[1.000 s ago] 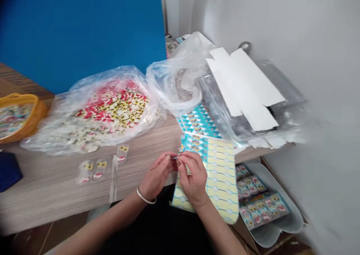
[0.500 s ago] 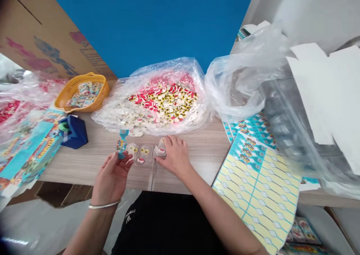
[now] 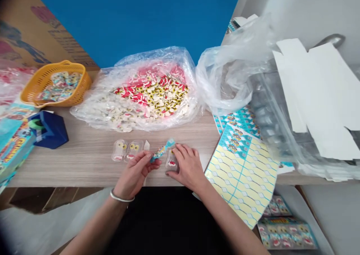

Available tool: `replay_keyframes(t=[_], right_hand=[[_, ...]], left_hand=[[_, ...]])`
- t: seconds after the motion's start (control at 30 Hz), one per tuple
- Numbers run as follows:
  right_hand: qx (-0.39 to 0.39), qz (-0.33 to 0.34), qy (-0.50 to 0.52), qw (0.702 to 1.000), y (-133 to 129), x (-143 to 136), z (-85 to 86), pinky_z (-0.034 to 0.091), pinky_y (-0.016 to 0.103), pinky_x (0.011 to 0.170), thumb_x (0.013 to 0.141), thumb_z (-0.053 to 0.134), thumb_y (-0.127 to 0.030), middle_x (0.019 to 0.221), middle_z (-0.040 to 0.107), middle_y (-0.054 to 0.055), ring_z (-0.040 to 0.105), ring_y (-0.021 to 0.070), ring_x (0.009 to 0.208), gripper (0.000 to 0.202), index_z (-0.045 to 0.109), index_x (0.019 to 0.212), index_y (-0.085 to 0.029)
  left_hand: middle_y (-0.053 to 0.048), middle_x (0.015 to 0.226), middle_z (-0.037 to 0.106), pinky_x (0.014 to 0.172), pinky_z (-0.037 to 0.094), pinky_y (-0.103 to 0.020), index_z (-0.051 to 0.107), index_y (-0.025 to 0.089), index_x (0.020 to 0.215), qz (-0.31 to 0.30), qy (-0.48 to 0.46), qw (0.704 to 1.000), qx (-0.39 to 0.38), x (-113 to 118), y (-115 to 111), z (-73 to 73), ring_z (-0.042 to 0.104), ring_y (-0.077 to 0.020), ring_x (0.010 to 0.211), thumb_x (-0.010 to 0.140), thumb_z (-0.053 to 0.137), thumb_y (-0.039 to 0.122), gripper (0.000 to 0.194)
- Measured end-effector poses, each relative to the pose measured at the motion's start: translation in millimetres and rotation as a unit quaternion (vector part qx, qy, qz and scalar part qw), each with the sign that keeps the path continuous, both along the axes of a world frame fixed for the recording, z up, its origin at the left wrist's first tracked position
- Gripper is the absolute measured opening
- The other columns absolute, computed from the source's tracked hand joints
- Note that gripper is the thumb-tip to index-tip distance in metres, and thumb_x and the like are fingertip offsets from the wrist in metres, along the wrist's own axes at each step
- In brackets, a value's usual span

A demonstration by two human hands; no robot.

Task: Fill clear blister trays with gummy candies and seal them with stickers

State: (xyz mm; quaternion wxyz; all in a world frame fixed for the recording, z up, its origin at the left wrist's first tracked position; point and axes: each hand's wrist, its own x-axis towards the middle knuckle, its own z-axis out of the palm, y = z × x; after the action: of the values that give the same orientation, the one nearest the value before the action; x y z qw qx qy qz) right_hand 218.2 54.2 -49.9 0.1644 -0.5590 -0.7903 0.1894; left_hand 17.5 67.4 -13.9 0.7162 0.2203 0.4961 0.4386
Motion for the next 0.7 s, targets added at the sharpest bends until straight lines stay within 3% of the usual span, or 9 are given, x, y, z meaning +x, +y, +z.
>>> replay_keyframes(t=[0.07,0.13,0.23,0.33,0.43,0.53,0.6,0.7], right_hand=[[-0.012,-0.015,0.042,0.999,-7,13,3.2,0.034,0.052,0.105,0.075,0.073,-0.047,0.148,0.045,0.018,0.039,0.0356,0.135,0.067,0.053,0.132,-0.016],[-0.034,-0.072,0.123,0.989,-13,26,9.3,0.039,0.048,0.103,0.085,0.062,-0.040,0.145,0.049,0.015,0.046,0.0312,0.131,0.053,0.052,0.133,-0.018],[-0.084,-0.188,0.252,0.946,-20,41,21.1,0.049,0.040,0.093,0.096,0.043,-0.031,0.129,0.062,0.010,0.060,0.0237,0.112,0.037,0.055,0.129,-0.022],[-0.107,-0.164,0.299,0.934,-26,40,29.4,0.048,0.039,0.095,0.094,0.050,-0.037,0.126,0.063,0.008,0.060,0.0236,0.111,0.036,0.058,0.127,-0.024],[-0.109,-0.112,0.299,0.941,-29,28,29.0,0.046,0.039,0.096,0.087,0.064,-0.036,0.119,0.066,0.007,0.059,0.0238,0.110,0.037,0.062,0.122,-0.024],[-0.159,-0.163,0.322,0.919,-28,15,23.0,0.049,0.031,0.076,0.089,0.058,-0.032,0.095,0.070,0.003,0.062,0.0182,0.084,0.020,0.066,0.104,-0.022],[-0.189,-0.193,0.339,0.901,-26,10,18.7,0.045,0.026,0.062,0.090,0.056,-0.032,0.080,0.067,0.000,0.057,0.0151,0.069,0.017,0.066,0.097,-0.021],[-0.199,-0.198,0.351,0.893,-20,8,13.3,0.038,0.024,0.055,0.088,0.058,-0.035,0.069,0.061,-0.003,0.050,0.0132,0.060,0.017,0.066,0.090,-0.021]], left_hand=[[0.000,0.075,0.069,0.070,0.052,-0.026,0.063,0.016,0.080,-0.055,0.014,0.998,-0.004,9,0,-2.1,0.068,-0.0141,0.072,0.077,0.076,0.040,0.026],[-0.001,0.072,0.068,0.068,0.050,-0.025,0.062,0.016,0.078,-0.115,0.048,0.992,0.005,13,0,-2.1,0.065,-0.0127,0.069,0.078,0.074,0.041,0.028],[-0.002,0.069,0.068,0.067,0.048,-0.024,0.061,0.016,0.078,-0.225,0.100,0.969,0.033,13,2,0.1,0.062,-0.0115,0.066,0.080,0.072,0.042,0.029],[-0.002,0.069,0.068,0.066,0.048,-0.025,0.061,0.016,0.078,-0.294,0.125,0.947,0.046,11,2,1.5,0.060,-0.0112,0.065,0.080,0.071,0.043,0.029],[-0.002,0.067,0.068,0.064,0.048,-0.025,0.061,0.016,0.078,-0.300,0.136,0.943,0.046,12,1,0.0,0.059,-0.0113,0.062,0.079,0.072,0.042,0.028],[0.000,0.059,0.064,0.056,0.046,-0.023,0.060,0.017,0.077,-0.270,0.153,0.950,0.041,14,2,-4.6,0.056,-0.0104,0.054,0.076,0.074,0.040,0.027],[0.003,0.056,0.061,0.048,0.042,-0.021,0.059,0.018,0.078,-0.239,0.180,0.954,0.033,16,6,-7.9,0.053,-0.0091,0.046,0.073,0.076,0.040,0.029],[0.005,0.054,0.057,0.042,0.037,-0.019,0.057,0.018,0.079,-0.225,0.239,0.943,0.044,17,15,-9.3,0.050,-0.0079,0.040,0.074,0.074,0.040,0.028]])
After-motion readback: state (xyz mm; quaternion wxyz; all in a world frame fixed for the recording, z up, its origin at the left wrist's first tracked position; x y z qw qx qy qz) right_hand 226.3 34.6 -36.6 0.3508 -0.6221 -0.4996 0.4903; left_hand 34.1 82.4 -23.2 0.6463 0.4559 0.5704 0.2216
